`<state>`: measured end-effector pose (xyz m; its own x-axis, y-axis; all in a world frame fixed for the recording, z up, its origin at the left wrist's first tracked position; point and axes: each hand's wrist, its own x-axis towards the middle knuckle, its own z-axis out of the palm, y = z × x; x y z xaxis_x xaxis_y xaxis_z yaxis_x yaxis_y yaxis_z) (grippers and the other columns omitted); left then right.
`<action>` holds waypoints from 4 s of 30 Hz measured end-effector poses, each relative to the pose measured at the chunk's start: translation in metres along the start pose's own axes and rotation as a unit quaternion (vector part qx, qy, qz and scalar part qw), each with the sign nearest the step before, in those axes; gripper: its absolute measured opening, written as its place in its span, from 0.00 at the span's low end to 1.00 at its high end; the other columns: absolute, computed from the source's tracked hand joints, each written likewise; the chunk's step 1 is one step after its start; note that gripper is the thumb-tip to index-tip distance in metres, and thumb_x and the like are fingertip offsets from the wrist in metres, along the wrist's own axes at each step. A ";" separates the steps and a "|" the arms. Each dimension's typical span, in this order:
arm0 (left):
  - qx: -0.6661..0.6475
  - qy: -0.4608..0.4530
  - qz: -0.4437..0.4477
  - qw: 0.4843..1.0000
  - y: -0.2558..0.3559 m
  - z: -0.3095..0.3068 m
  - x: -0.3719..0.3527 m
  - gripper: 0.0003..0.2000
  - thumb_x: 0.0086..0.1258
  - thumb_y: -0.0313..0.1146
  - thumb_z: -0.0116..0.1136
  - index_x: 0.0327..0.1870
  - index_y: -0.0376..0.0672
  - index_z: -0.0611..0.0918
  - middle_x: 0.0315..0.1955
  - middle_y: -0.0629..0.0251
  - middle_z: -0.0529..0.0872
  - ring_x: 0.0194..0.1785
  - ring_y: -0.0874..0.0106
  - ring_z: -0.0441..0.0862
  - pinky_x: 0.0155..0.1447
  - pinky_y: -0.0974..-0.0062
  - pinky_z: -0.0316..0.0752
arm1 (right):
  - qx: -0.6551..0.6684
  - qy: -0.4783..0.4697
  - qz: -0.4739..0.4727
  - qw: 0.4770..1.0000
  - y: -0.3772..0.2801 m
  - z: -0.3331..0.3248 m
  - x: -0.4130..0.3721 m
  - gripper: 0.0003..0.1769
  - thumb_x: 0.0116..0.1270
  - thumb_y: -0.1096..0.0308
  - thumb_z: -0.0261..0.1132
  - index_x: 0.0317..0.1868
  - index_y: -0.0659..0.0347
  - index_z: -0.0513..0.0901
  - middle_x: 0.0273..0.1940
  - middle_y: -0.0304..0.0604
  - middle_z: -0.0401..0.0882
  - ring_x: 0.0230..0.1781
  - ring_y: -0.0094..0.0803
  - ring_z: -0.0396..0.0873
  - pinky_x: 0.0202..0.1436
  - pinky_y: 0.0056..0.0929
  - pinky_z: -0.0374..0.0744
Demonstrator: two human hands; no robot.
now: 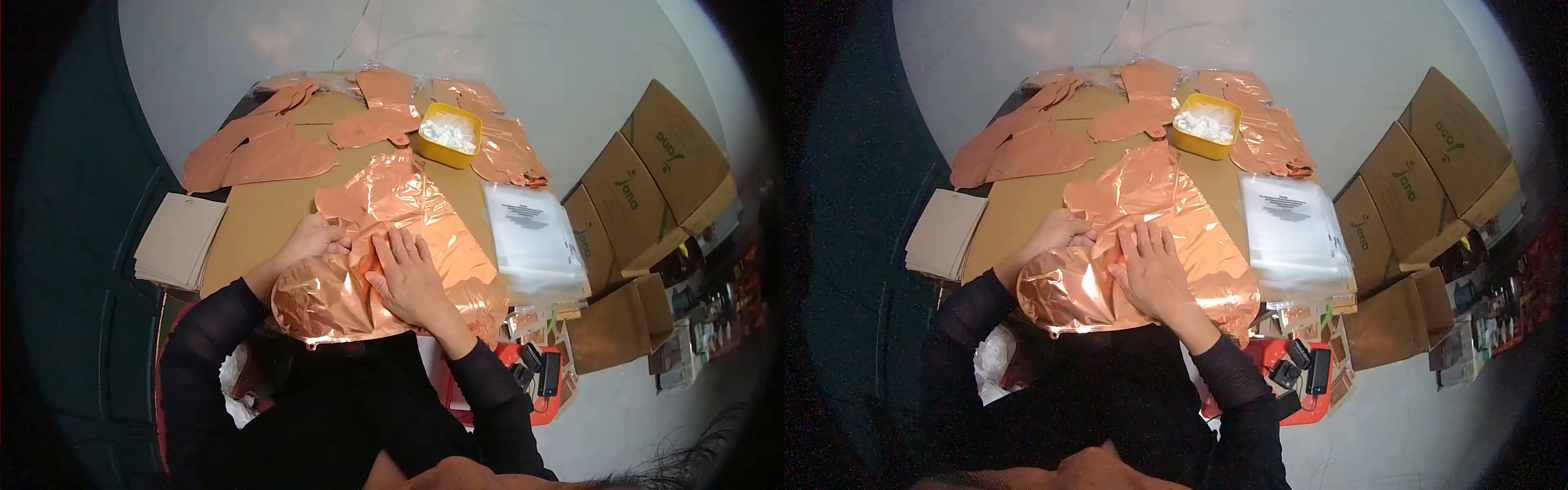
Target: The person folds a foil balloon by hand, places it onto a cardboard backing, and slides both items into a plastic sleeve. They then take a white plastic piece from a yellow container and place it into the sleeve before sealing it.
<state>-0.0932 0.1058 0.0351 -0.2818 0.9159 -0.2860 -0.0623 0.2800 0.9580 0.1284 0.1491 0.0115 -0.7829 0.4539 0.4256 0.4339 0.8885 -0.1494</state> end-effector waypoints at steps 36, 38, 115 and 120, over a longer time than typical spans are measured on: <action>-0.315 0.225 0.145 0.910 -0.106 0.027 -0.166 0.14 0.71 0.33 0.63 0.50 0.33 0.79 0.32 0.58 0.87 0.26 0.72 0.85 0.28 0.77 0.82 | -0.044 -0.007 -0.033 0.998 -0.004 -0.003 -0.003 0.53 0.61 0.25 0.54 0.70 0.64 0.69 0.67 0.77 0.62 0.71 0.66 0.59 0.74 0.56 0.57; -0.281 0.241 0.162 0.915 -0.108 0.025 -0.164 0.13 0.71 0.32 0.63 0.50 0.33 0.79 0.32 0.59 0.87 0.25 0.73 0.85 0.27 0.79 0.81 | -0.045 -0.005 -0.034 0.998 -0.003 -0.002 -0.003 0.53 0.61 0.25 0.53 0.70 0.64 0.69 0.67 0.77 0.62 0.71 0.67 0.60 0.73 0.56 0.58; 0.589 0.024 0.259 0.765 0.077 0.005 0.219 0.08 0.62 0.24 0.53 0.34 0.30 0.84 0.31 0.41 0.85 0.35 0.46 0.84 0.39 0.55 0.76 | 0.027 -0.050 -0.008 0.998 -0.008 -0.022 0.002 0.50 0.61 0.31 0.61 0.70 0.64 0.68 0.68 0.77 0.59 0.71 0.70 0.58 0.75 0.56 0.56; 0.523 0.049 0.305 0.795 0.071 0.005 0.182 0.09 0.65 0.28 0.54 0.30 0.31 0.82 0.28 0.42 0.83 0.33 0.47 0.82 0.37 0.56 0.74 | 0.023 -0.032 -0.013 0.999 -0.007 -0.019 -0.001 0.50 0.61 0.31 0.61 0.69 0.64 0.68 0.68 0.78 0.59 0.71 0.70 0.58 0.74 0.56 0.57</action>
<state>-0.1441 0.2942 0.0511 -0.0311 0.9605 0.2767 0.9296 -0.0740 0.3612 0.1345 0.1417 0.0292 -0.8211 0.4332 0.3716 0.3941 0.9013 -0.1799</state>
